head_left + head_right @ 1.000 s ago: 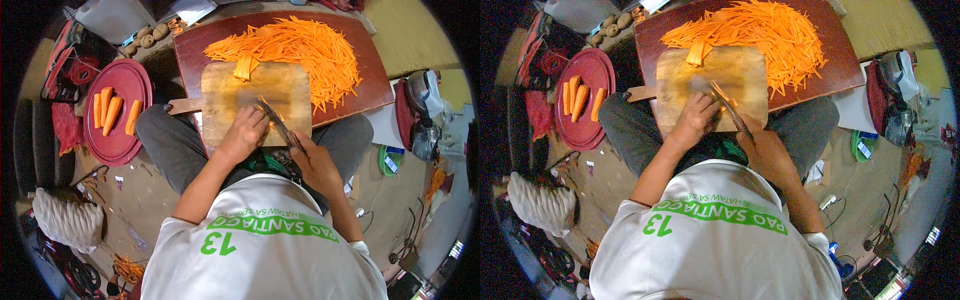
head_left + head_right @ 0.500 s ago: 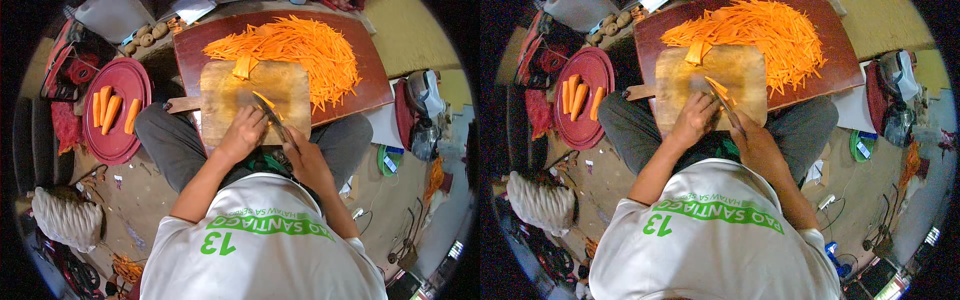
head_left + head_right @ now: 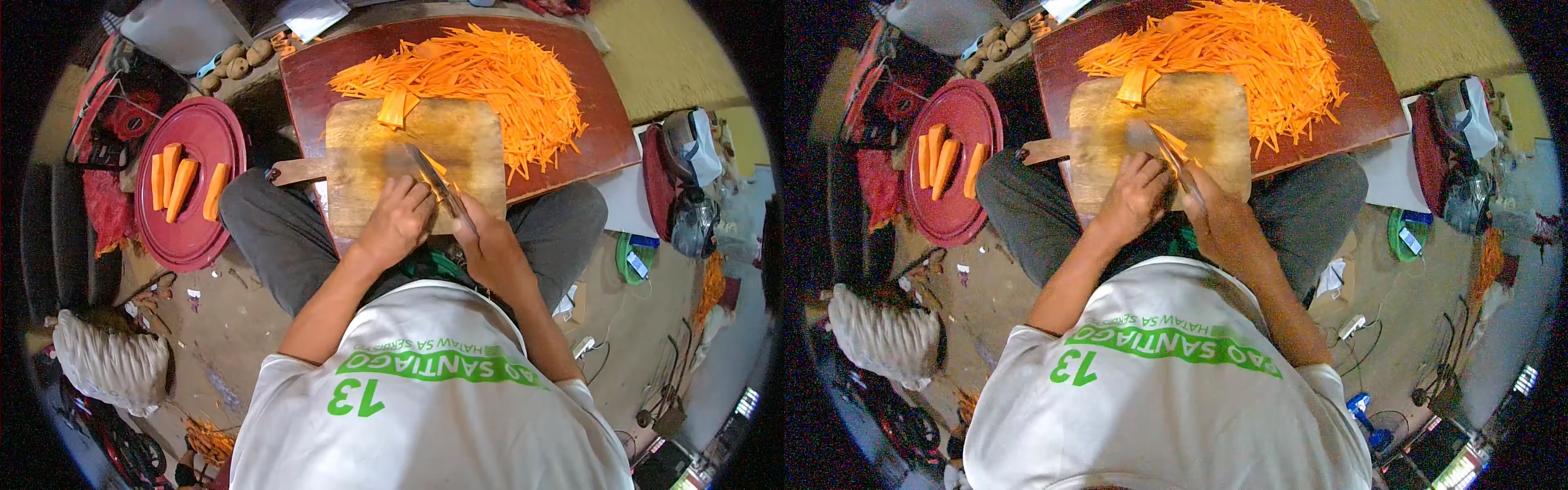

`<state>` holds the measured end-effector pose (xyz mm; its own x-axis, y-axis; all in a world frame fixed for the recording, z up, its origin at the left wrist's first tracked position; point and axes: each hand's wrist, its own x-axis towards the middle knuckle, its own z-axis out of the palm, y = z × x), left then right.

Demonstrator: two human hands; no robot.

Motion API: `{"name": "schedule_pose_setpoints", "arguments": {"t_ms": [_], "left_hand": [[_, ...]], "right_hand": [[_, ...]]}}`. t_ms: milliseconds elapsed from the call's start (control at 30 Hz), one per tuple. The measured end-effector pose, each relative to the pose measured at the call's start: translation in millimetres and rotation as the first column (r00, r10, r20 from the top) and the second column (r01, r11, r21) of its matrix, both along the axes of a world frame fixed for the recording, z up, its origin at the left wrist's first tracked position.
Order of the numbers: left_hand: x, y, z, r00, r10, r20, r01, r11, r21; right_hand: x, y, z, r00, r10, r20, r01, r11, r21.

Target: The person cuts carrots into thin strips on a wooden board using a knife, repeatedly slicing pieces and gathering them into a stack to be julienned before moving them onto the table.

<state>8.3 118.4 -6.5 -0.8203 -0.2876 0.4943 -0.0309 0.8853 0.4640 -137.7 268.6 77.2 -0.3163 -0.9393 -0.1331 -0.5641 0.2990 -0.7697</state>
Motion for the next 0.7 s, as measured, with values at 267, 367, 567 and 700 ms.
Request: {"name": "schedule_pose_setpoints", "arguments": {"t_ms": [267, 367, 567, 700], "left_hand": [[-1, 2, -1, 0.999, 0.039, -0.015, -0.04, 0.999, -0.012], [-1, 0, 0, 1.0, 0.012, 0.008, -0.012, 1.0, -0.002], [-1, 1, -1, 0.999, 0.039, -0.038, -0.038, 0.999, 0.027], [-1, 1, -7, 0.995, 0.086, -0.048, -0.081, 0.992, 0.1]], "right_hand": [[4, 10, 26, 0.994, -0.071, 0.085, 0.054, 0.981, 0.185], [6, 4, 4, 0.999, -0.029, 0.014, 0.029, 0.999, 0.025], [1, -9, 1, 0.998, -0.039, 0.053, 0.044, 0.995, -0.091], [-4, 8, 12, 0.988, -0.103, 0.111, 0.105, 0.994, -0.011]]}}
